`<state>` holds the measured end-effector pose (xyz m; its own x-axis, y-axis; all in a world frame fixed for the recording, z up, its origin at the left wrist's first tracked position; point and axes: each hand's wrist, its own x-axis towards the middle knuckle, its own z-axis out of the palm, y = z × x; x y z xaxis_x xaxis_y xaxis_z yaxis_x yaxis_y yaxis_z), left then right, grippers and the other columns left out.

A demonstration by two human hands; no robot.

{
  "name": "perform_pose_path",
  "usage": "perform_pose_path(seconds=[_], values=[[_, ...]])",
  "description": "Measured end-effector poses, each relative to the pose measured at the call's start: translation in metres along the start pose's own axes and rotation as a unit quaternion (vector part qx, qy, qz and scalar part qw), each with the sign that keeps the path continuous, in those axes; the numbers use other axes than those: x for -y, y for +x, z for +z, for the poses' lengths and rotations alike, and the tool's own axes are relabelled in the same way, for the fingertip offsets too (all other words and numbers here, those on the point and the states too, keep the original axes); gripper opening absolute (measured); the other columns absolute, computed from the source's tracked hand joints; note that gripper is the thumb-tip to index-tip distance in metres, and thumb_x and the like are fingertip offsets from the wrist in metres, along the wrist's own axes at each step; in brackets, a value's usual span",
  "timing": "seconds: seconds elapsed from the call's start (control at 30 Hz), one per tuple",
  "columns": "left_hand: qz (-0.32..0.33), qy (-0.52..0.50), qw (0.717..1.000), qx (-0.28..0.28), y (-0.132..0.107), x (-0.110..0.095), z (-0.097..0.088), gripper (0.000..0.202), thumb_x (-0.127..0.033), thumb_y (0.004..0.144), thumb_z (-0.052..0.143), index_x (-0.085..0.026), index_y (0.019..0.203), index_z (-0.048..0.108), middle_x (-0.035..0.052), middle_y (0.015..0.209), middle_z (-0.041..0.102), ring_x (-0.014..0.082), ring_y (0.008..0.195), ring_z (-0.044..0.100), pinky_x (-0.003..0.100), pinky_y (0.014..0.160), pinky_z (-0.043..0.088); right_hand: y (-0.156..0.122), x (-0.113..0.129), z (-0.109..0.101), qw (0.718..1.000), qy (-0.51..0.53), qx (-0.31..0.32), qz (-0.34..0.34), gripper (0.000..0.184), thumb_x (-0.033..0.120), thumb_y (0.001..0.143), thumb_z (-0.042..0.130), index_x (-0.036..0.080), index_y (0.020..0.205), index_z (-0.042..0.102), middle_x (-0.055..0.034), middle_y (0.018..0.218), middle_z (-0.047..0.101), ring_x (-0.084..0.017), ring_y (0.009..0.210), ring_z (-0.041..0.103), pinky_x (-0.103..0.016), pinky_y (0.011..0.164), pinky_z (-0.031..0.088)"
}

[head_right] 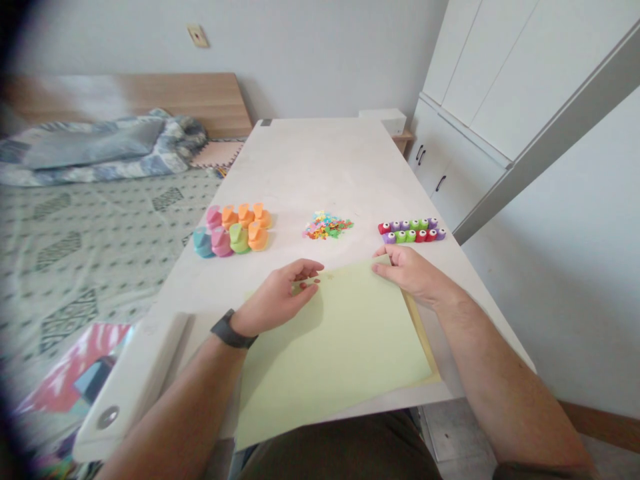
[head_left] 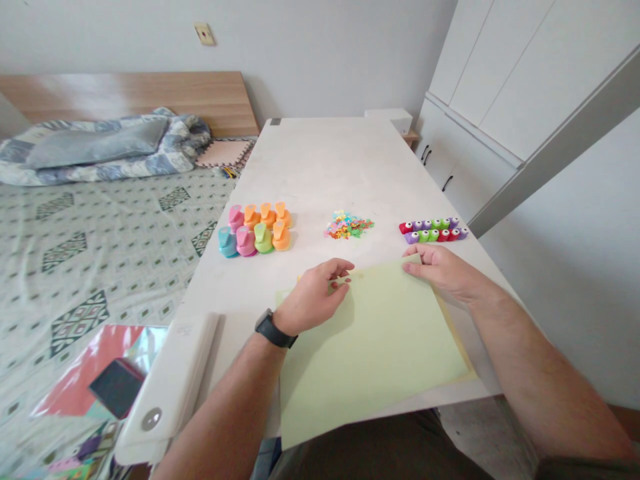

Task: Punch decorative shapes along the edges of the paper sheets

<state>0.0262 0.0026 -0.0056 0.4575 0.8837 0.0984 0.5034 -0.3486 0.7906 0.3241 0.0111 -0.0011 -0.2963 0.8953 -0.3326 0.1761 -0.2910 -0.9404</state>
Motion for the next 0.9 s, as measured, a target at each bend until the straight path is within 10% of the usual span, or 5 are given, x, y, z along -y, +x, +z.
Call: perform_pose_path(seconds=[0.67, 0.9], values=[[-0.01, 0.023, 1.0, -0.002, 0.001, 0.003, 0.001, 0.024, -0.031, 0.094, 0.054, -0.021, 0.113, 0.066, 0.0051, 0.104, 0.073, 0.0187, 0.093, 0.068, 0.033, 0.085, 0.056, 0.004, 0.006, -0.008, 0.988, -0.05, -0.118, -0.081, 0.033, 0.05, 0.082, 0.075, 0.022, 0.091, 0.062, -0.0019, 0.08, 0.067, -0.016, 0.067, 0.059, -0.029, 0.06, 0.047], [-0.011, 0.034, 0.999, 0.0, 0.001, 0.004, 0.0, 0.023, -0.031, 0.095, 0.052, -0.021, 0.11, 0.067, 0.0054, 0.103, 0.074, 0.0188, 0.089, 0.069, 0.032, 0.08, 0.055, 0.016, -0.006, -0.02, 0.924, -0.175, -0.284, -0.187, 0.033, 0.052, 0.089, 0.064, 0.023, 0.104, 0.06, -0.0057, 0.089, 0.071, -0.019, 0.076, 0.065, -0.034, 0.069, 0.05]])
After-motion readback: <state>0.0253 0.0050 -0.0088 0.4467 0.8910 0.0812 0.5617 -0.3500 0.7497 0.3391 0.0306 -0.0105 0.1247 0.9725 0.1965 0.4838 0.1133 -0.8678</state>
